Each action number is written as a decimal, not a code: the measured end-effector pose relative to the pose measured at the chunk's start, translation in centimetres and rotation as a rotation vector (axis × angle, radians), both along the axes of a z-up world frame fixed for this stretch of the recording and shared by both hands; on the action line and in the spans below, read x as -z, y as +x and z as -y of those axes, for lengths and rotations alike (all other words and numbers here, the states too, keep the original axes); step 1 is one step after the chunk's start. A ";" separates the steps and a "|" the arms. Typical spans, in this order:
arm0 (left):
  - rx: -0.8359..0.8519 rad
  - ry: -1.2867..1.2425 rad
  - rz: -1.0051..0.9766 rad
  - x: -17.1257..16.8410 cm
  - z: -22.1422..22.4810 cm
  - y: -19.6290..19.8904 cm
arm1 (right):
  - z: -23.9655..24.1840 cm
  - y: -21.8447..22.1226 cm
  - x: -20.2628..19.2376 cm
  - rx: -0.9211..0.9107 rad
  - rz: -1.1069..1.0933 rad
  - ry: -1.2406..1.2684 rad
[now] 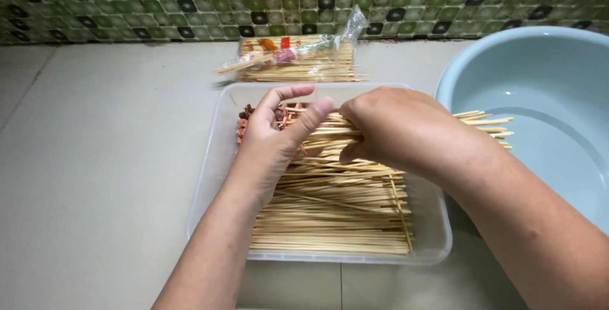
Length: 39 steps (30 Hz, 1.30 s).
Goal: Sorting through a large container of food skewers and transferring a bundle into a nearby basin.
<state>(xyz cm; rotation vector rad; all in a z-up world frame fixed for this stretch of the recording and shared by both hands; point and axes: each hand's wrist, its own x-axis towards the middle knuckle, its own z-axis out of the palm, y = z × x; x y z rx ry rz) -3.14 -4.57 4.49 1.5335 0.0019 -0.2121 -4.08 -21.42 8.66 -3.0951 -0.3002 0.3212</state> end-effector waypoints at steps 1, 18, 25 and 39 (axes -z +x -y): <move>0.006 -0.005 -0.005 0.2 0.1 -0.1 | -0.1 -0.2 0.0 0.006 -0.005 -0.005; 0.264 -0.218 0.340 3.1 13.8 2.8 | 13.8 -2.1 -0.4 0.370 0.155 -0.127; 0.581 0.364 0.694 1.0 20.1 2.4 | 21.6 -5.4 1.9 0.536 0.075 -0.060; 1.087 1.395 0.848 13.0 32.4 6.9 | 25.1 -7.3 9.1 0.516 -0.150 -0.016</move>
